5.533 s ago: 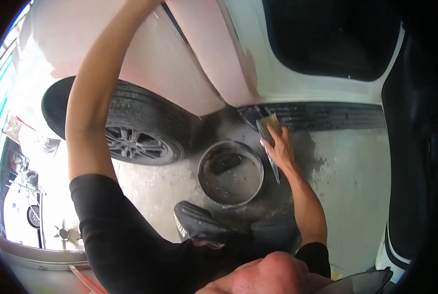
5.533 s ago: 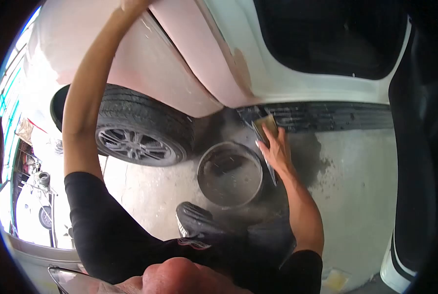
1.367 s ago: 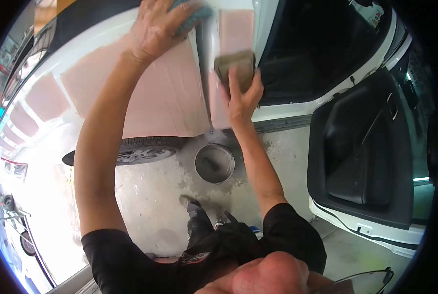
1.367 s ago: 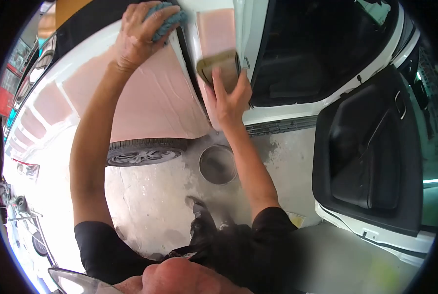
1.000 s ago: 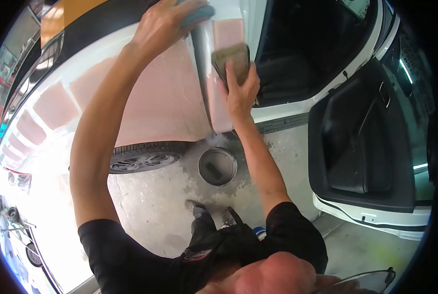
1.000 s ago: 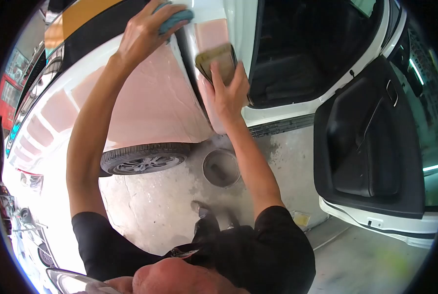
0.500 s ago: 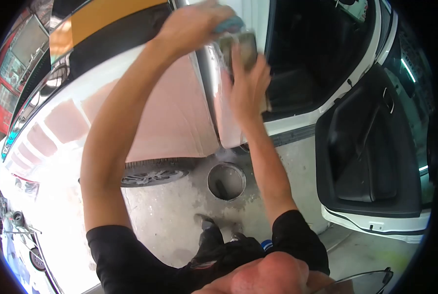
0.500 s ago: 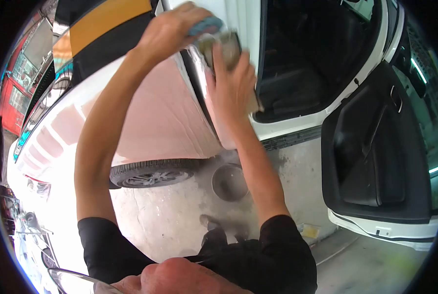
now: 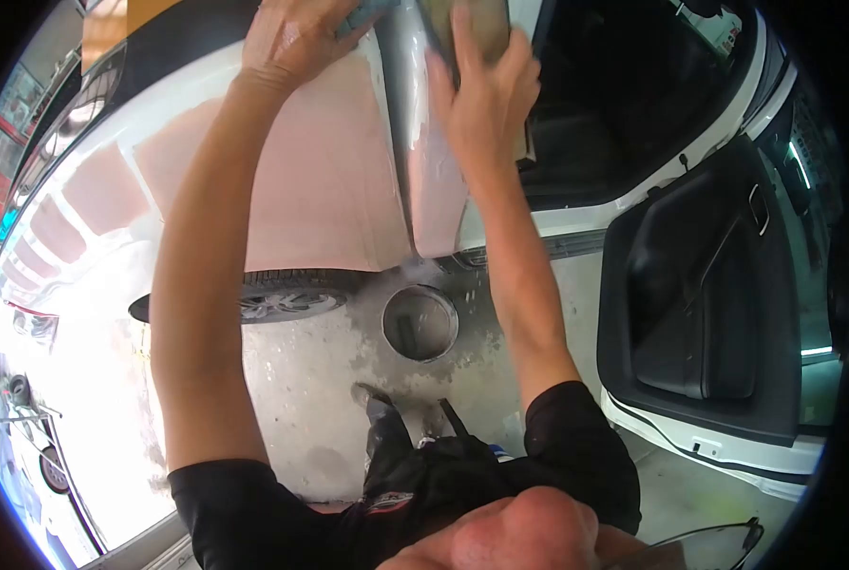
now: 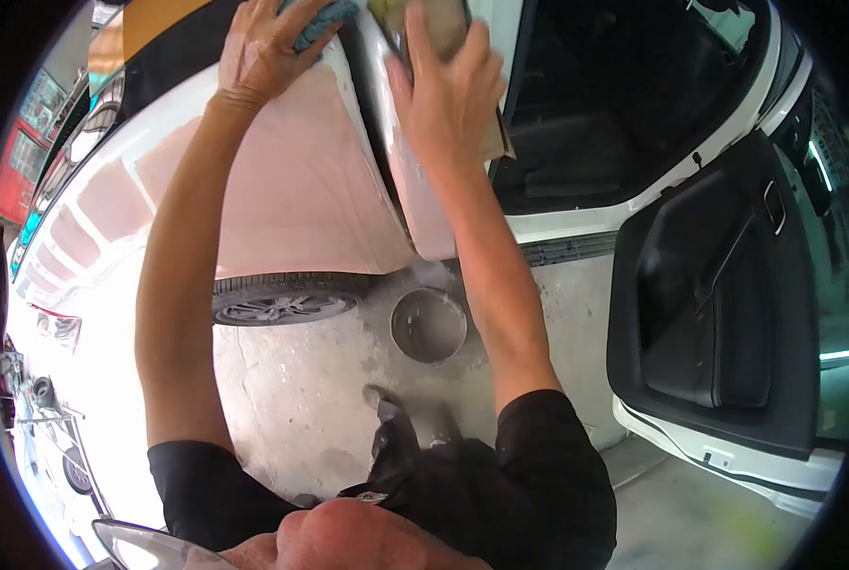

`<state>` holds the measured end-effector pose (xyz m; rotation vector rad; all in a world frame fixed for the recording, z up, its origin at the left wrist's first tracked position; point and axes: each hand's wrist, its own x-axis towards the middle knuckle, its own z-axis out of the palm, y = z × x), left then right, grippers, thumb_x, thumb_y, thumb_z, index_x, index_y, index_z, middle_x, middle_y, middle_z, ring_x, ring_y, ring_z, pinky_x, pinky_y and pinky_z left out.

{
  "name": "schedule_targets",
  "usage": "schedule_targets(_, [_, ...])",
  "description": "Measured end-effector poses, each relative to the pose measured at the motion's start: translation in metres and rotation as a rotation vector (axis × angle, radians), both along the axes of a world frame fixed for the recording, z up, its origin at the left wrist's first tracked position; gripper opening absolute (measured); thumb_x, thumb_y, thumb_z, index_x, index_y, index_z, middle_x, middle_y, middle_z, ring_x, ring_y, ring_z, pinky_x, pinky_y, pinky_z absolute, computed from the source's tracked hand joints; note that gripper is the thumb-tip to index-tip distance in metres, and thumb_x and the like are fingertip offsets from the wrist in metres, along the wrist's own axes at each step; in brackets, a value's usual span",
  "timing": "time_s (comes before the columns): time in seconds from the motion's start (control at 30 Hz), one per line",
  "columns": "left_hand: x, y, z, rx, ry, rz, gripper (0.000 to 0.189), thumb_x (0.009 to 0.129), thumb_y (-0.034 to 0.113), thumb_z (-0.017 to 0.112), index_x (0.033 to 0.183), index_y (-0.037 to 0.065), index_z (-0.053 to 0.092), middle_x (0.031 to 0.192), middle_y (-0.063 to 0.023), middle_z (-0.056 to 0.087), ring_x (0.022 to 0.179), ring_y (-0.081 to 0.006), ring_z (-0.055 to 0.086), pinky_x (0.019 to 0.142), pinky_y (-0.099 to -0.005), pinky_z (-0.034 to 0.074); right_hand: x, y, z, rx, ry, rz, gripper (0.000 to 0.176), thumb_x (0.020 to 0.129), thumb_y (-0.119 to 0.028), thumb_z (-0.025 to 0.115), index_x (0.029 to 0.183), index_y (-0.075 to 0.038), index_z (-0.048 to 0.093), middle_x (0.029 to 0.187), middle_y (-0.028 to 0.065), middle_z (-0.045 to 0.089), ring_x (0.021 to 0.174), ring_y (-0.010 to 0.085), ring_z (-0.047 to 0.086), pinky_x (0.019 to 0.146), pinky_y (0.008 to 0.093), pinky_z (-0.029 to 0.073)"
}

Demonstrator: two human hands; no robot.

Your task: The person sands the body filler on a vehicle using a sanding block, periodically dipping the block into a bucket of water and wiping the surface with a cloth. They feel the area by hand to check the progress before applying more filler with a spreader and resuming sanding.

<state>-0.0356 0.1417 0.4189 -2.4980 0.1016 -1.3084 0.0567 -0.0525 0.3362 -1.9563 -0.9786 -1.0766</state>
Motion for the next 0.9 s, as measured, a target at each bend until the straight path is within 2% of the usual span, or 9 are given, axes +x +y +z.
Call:
schedule_targets(0.17, [0.001, -0.005, -0.001, 0.001, -0.03, 0.036, 0.055, 0.065, 0.008, 0.084, 0.118, 0.016, 0.068, 0.12, -0.0138, 0.06, 0.112, -0.0321, 0.058, 0.095, -0.0451, 0.047, -0.008, -0.024, -0.117, 0.013, -0.141, -0.014, 0.067, 0.089, -0.03, 0.075, 0.151, -0.025, 0.05, 0.137, 0.0305, 0.04, 0.112, 0.0473, 0.048, 0.093, 0.0534, 0.041])
schedule_targets(0.27, [0.005, -0.002, -0.003, -0.006, -0.062, 0.001, 0.053, 0.067, 0.009, 0.084, 0.117, 0.016, 0.068, 0.119, -0.0129, 0.06, 0.111, -0.0316, 0.058, 0.094, -0.0452, 0.048, -0.007, -0.01, -0.038, -0.054, -0.071, -0.024, 0.074, 0.085, -0.03, 0.079, 0.152, -0.03, 0.048, 0.14, 0.0337, 0.038, 0.111, 0.0484, 0.048, 0.09, 0.0536, 0.042])
schedule_targets(0.33, [0.008, 0.001, -0.005, -0.005, -0.1, -0.037, 0.049, 0.07, 0.009, 0.084, 0.116, 0.016, 0.068, 0.118, -0.0125, 0.061, 0.11, -0.0313, 0.059, 0.094, -0.0449, 0.048, -0.001, 0.0, -0.016, -0.037, -0.028, 0.01, 0.075, 0.083, -0.028, 0.08, 0.151, -0.031, 0.048, 0.141, 0.0347, 0.038, 0.11, 0.0485, 0.049, 0.089, 0.0541, 0.042])
schedule_targets(0.4, [0.005, -0.004, -0.006, -0.043, -0.096, -0.018, 0.047, 0.072, 0.009, 0.083, 0.115, 0.016, 0.068, 0.118, -0.0122, 0.061, 0.11, -0.0313, 0.058, 0.095, -0.0447, 0.048, -0.002, 0.002, -0.009, -0.007, -0.001, 0.033, 0.071, 0.084, -0.028, 0.08, 0.149, -0.03, 0.05, 0.139, 0.0341, 0.039, 0.109, 0.0477, 0.05, 0.088, 0.0536, 0.042])
schedule_targets(0.5, [0.002, -0.009, -0.001, -0.056, -0.065, 0.039, 0.046, 0.072, 0.009, 0.083, 0.115, 0.016, 0.068, 0.118, -0.0117, 0.06, 0.111, -0.0314, 0.058, 0.096, -0.0448, 0.048, -0.011, -0.016, -0.099, 0.052, -0.134, -0.029, 0.07, 0.087, -0.031, 0.077, 0.15, -0.03, 0.049, 0.133, 0.0302, 0.042, 0.103, 0.0447, 0.049, 0.086, 0.0508, 0.043])
schedule_targets(0.63, [0.005, -0.003, -0.005, -0.035, -0.068, 0.031, 0.05, 0.071, 0.008, 0.084, 0.117, 0.017, 0.067, 0.12, -0.0114, 0.059, 0.113, -0.0318, 0.057, 0.097, -0.0445, 0.048, -0.011, -0.019, -0.076, 0.017, -0.104, -0.034, 0.069, 0.087, -0.031, 0.077, 0.15, -0.029, 0.049, 0.132, 0.0304, 0.043, 0.103, 0.0452, 0.05, 0.085, 0.0506, 0.044])
schedule_targets(0.7, [0.008, 0.004, -0.01, -0.032, -0.116, -0.014, 0.052, 0.07, 0.008, 0.084, 0.118, 0.017, 0.066, 0.12, -0.011, 0.06, 0.113, -0.0315, 0.057, 0.097, -0.044, 0.049, -0.003, -0.004, -0.013, -0.021, -0.007, -0.045, 0.069, 0.086, -0.031, 0.078, 0.15, -0.028, 0.051, 0.133, 0.0316, 0.042, 0.106, 0.0461, 0.05, 0.086, 0.0503, 0.044])
schedule_targets(0.8, [0.003, -0.004, -0.012, -0.054, -0.086, 0.016, 0.051, 0.07, 0.008, 0.085, 0.116, 0.017, 0.066, 0.12, -0.0099, 0.06, 0.113, -0.0304, 0.058, 0.095, -0.0436, 0.05, 0.0, -0.001, -0.018, 0.045, -0.039, -0.015, 0.067, 0.084, -0.028, 0.079, 0.146, -0.027, 0.053, 0.134, 0.032, 0.041, 0.104, 0.0461, 0.051, 0.085, 0.052, 0.043])
schedule_targets(0.9, [0.01, 0.001, -0.008, 0.013, -0.136, -0.039, 0.046, 0.073, 0.014, 0.084, 0.117, 0.018, 0.068, 0.117, -0.0088, 0.061, 0.11, -0.0298, 0.06, 0.093, -0.0429, 0.05, -0.013, -0.021, -0.131, 0.084, -0.122, 0.003, 0.067, 0.086, -0.03, 0.078, 0.147, -0.027, 0.053, 0.136, 0.0328, 0.041, 0.107, 0.0459, 0.05, 0.088, 0.0512, 0.043])
